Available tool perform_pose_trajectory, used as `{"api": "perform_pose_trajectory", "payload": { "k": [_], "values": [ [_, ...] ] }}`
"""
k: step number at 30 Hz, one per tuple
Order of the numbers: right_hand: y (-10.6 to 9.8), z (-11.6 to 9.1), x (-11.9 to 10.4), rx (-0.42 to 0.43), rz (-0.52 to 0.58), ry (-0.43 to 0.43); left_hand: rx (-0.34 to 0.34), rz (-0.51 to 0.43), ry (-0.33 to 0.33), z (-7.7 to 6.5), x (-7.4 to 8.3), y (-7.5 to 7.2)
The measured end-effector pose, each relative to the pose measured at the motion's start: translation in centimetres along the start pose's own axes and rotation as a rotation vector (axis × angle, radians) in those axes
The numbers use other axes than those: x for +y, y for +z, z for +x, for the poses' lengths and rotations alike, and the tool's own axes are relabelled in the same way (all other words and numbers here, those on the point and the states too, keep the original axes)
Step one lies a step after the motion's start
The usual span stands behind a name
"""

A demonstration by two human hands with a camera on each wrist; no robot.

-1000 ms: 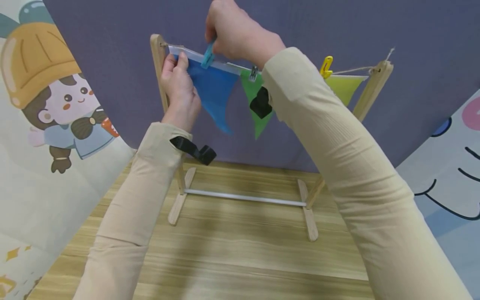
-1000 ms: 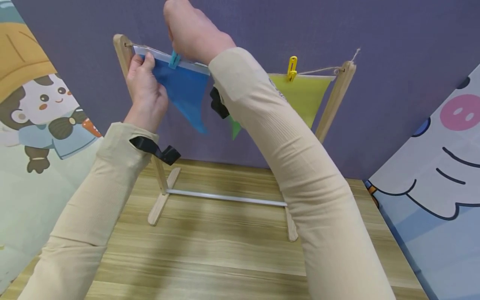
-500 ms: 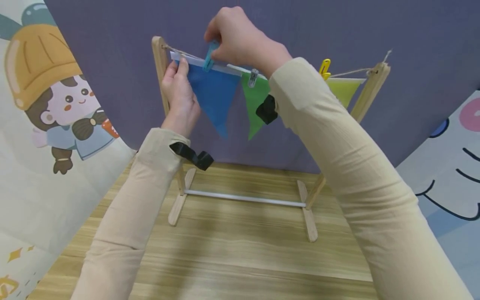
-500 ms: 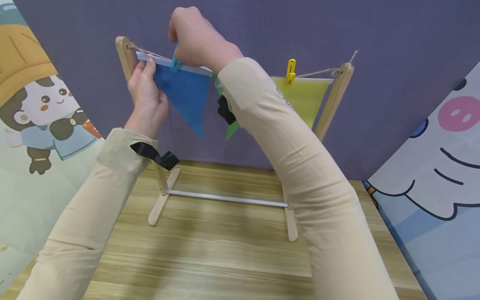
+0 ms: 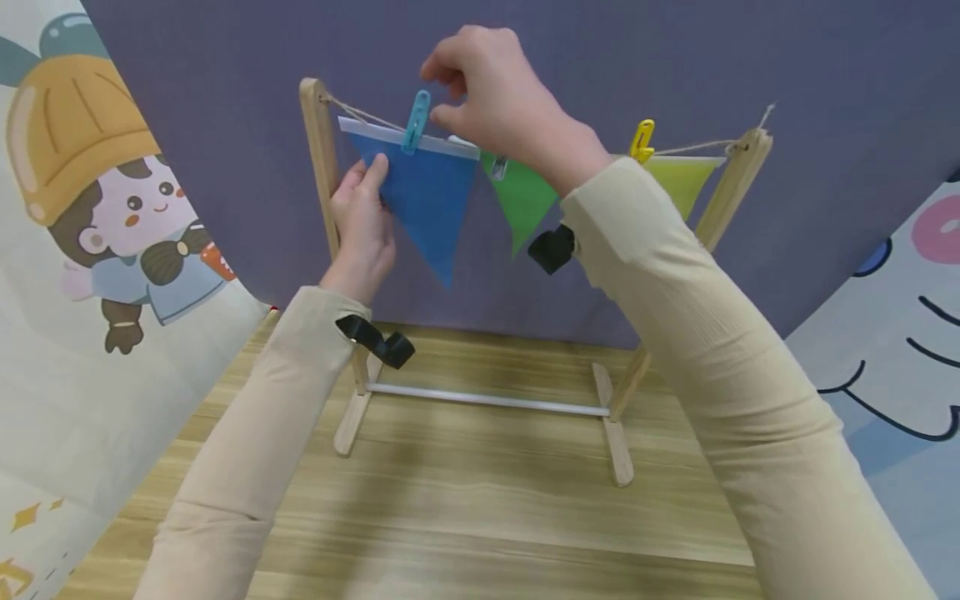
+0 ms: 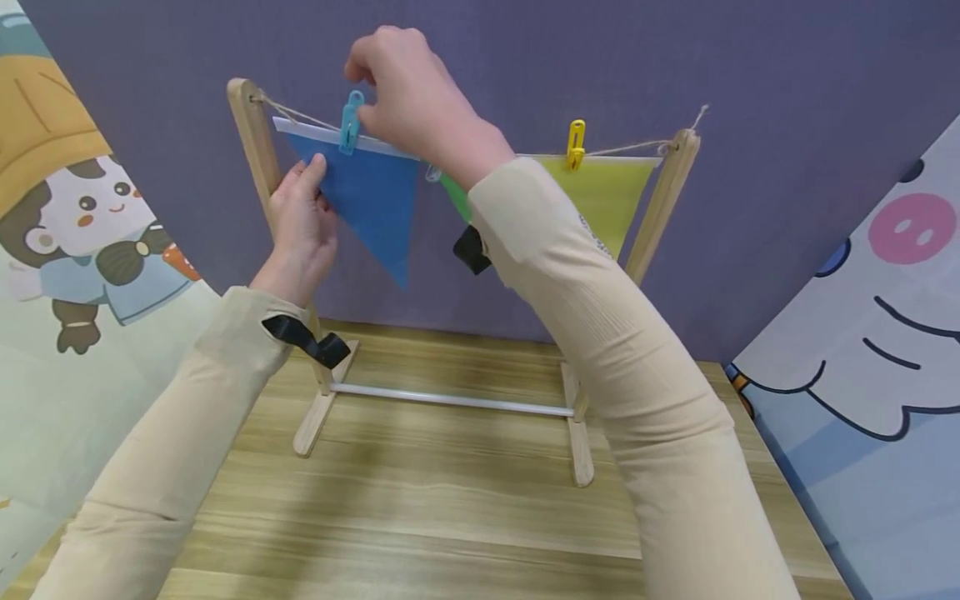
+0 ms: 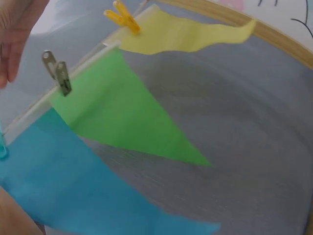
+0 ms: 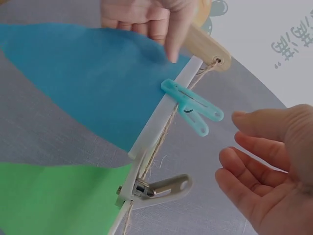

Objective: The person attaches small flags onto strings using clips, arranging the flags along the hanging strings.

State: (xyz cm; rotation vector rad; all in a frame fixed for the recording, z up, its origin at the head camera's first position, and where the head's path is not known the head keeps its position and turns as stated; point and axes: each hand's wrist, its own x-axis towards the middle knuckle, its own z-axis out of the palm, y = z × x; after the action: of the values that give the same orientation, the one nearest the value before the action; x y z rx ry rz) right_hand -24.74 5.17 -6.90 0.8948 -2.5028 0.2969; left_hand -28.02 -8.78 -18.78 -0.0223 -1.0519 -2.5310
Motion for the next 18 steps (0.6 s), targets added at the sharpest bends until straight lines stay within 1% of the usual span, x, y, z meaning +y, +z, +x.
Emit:
{"api": "perform_pose_trajectory", "payload": {
  "k": [3, 7, 9, 13, 18],
  "values": [
    [0.0, -0.7, 0.0, 0.027, 0.019, -0.009, -0.005, 0.049, -0.020, -0.2, -0.6, -0.9],
    [0.0, -1.6, 0.1, 0.058, 0.029, -0.020, -0.037, 0.081, -0.029, -0.6, -1.4, -2.1],
    [0.1, -2.1, 0.2, 0.075, 0.033, -0.020, -0.063, 0.082, -0.028, -0.9, -1.9, -2.5],
    [0.2, -3.1, 0.3, 0.113, 0.056, -0.029, -0.095, 0.092, -0.056, -1.6, -3.0, -3.5],
    [0.5, -4.5, 0.5, 0.183, 0.108, -0.085, -0.125, 0.102, -0.102, -2.2, -4.3, -4.9]
  ]
}}
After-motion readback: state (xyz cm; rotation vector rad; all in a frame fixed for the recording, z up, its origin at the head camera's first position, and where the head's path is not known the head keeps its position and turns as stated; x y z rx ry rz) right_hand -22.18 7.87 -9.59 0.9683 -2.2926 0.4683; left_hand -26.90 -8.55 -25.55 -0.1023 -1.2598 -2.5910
